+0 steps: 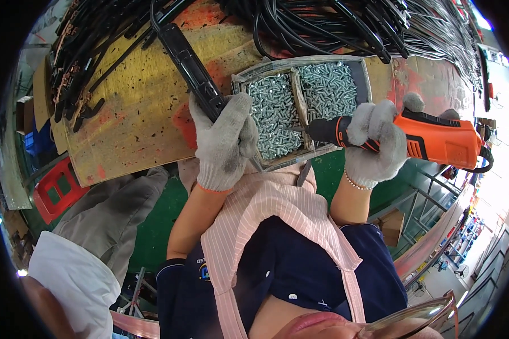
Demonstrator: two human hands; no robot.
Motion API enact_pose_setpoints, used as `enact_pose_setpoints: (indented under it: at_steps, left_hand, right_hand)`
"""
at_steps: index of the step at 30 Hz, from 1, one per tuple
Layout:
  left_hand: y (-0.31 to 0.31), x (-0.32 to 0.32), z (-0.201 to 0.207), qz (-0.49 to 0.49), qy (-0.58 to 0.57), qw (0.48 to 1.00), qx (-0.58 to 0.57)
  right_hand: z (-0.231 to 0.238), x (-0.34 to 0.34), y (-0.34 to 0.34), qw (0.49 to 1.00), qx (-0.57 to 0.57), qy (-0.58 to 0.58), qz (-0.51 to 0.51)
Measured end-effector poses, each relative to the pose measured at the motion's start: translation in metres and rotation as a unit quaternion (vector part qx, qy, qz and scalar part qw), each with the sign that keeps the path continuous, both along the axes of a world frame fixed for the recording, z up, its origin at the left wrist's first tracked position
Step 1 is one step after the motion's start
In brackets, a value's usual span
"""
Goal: The person fastens screws into plastic housings for wire harnesses using an electric screwdriver.
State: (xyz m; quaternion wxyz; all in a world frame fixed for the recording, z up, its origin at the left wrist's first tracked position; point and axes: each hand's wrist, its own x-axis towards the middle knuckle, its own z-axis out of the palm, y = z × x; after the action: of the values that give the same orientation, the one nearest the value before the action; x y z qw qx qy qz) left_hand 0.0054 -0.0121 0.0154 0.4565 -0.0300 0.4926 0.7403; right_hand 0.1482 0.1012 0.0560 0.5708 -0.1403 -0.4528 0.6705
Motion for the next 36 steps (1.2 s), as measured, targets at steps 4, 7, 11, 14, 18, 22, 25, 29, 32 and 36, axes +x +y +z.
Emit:
enact_pose_setpoints:
  at_steps: [4, 7, 11, 14, 18, 22, 25, 29, 32, 36]
  left_hand:
    - [0.002, 0.000, 0.006, 0.006, 0.001, 1.000, -0.014]
    - [0.003, 0.001, 0.001, 0.018, 0.000, 0.999, 0.027]
    - [0.002, 0.006, 0.007, 0.020, 0.002, 1.000, -0.016]
    - [-0.004, 0.016, 0.005, -0.027, -0.062, 0.997, 0.031]
    - [-0.002, 0.037, -0.002, -0.026, -0.070, 0.997, 0.023]
    - [-0.001, 0.039, -0.016, -0.021, -0.077, 0.996, 0.046]
    - [-0.002, 0.039, -0.017, -0.005, -0.074, 0.997, 0.027]
    - [-0.004, 0.036, -0.014, -0.029, -0.059, 0.996, 0.065]
    - [-0.003, 0.036, -0.010, -0.030, -0.071, 0.995, 0.058]
    - [-0.004, 0.035, -0.008, -0.024, -0.093, 0.995, 0.032]
  right_hand:
    - [-0.004, 0.004, 0.002, 1.000, 0.000, -0.013, 0.019]
    - [0.010, -0.003, 0.003, 0.997, -0.011, 0.082, -0.004]
    - [0.023, 0.011, 0.016, 0.995, -0.003, 0.082, 0.056]
    - [0.026, 0.021, 0.025, 0.974, -0.081, 0.186, 0.101]
    - [0.030, 0.022, 0.030, 0.947, -0.129, 0.275, 0.106]
    - [0.013, 0.023, 0.030, 0.984, -0.091, 0.153, 0.017]
    - [0.011, 0.013, 0.026, 0.992, -0.082, 0.101, -0.001]
    - [0.012, 0.017, 0.032, 0.990, -0.091, 0.110, -0.016]
    - [0.012, 0.020, 0.037, 0.982, -0.104, 0.156, 0.023]
    - [0.014, 0.017, 0.037, 0.966, -0.162, 0.202, 0.010]
